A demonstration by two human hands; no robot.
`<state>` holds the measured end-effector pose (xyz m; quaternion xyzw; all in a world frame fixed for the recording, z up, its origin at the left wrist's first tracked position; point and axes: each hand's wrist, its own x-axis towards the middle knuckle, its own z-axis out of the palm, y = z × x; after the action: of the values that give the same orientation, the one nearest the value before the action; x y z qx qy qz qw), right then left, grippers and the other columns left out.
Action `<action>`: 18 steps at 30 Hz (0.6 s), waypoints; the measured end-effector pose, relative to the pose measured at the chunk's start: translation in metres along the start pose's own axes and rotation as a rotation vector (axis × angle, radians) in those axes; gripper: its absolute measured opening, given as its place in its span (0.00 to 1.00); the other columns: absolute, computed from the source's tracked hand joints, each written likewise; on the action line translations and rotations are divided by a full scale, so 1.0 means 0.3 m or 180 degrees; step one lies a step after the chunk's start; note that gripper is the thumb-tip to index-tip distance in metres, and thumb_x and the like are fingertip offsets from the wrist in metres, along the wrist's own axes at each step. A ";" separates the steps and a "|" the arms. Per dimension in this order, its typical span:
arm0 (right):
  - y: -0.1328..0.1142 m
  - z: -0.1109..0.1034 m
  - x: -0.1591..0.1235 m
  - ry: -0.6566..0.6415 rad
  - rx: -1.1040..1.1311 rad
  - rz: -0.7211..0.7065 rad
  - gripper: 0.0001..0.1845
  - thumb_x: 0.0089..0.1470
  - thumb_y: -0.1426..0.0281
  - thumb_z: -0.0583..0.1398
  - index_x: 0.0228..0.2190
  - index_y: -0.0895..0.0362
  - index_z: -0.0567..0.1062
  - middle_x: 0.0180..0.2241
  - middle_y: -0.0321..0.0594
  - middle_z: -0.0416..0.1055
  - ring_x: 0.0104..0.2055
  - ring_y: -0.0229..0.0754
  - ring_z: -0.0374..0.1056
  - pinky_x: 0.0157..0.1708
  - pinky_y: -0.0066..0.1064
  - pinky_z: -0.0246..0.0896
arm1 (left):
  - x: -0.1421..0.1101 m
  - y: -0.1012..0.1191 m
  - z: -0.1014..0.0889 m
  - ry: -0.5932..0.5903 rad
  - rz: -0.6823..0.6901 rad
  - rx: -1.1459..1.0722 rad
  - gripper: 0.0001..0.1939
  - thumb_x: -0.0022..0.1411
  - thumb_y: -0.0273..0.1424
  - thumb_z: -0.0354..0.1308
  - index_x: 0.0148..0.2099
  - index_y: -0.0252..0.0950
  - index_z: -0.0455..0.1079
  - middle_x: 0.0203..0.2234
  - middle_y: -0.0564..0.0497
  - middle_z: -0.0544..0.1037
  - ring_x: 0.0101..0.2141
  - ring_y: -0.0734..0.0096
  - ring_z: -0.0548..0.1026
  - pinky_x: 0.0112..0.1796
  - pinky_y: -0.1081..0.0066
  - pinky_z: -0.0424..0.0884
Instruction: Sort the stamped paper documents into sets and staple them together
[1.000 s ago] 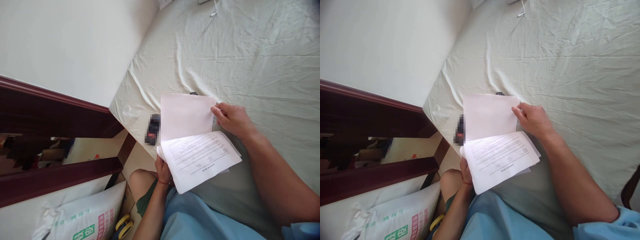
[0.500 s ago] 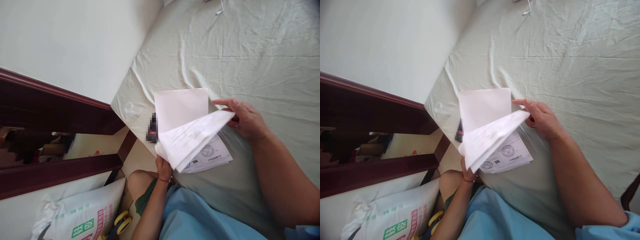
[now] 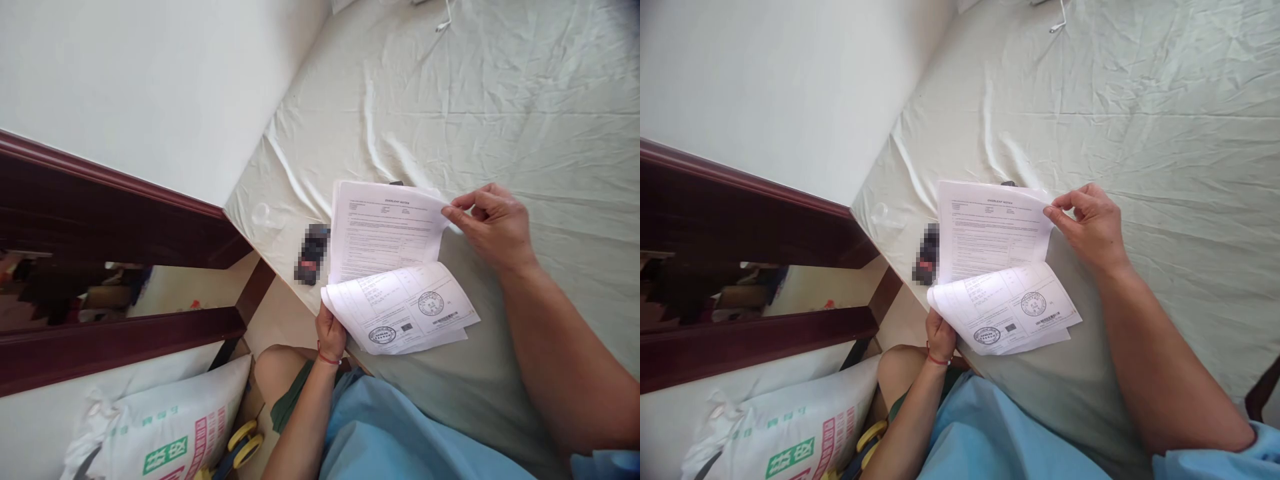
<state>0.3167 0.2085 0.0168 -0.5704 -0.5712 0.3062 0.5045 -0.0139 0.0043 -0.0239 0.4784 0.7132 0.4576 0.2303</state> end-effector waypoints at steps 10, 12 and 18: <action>-0.016 -0.001 -0.012 -0.0068 -0.0088 -0.0095 0.11 0.57 0.65 0.67 0.43 0.48 0.81 0.32 0.36 0.75 0.31 0.41 0.64 0.39 0.41 0.65 | -0.003 0.007 -0.001 -0.0003 0.0003 0.0095 0.23 0.68 0.47 0.63 0.55 0.35 0.80 0.47 0.43 0.86 0.47 0.51 0.83 0.50 0.58 0.78; -0.025 -0.002 -0.016 -0.0001 0.0100 0.0073 0.16 0.55 0.65 0.68 0.46 0.48 0.79 0.33 0.35 0.77 0.28 0.39 0.63 0.38 0.39 0.65 | -0.002 0.008 -0.001 0.0021 -0.0006 0.0106 0.23 0.68 0.47 0.63 0.56 0.35 0.79 0.48 0.43 0.86 0.49 0.50 0.83 0.51 0.57 0.78; -0.032 -0.015 -0.017 -0.0013 0.0415 -0.0050 0.06 0.55 0.65 0.69 0.32 0.52 0.79 0.29 0.35 0.73 0.28 0.37 0.62 0.33 0.36 0.60 | 0.001 0.019 -0.002 0.0039 0.0045 0.0111 0.21 0.67 0.46 0.64 0.52 0.35 0.81 0.44 0.45 0.86 0.44 0.53 0.83 0.47 0.60 0.79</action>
<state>0.3168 0.2011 0.0260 -0.5312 -0.5556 0.3399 0.5418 -0.0117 0.0051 -0.0185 0.4846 0.7191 0.4496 0.2143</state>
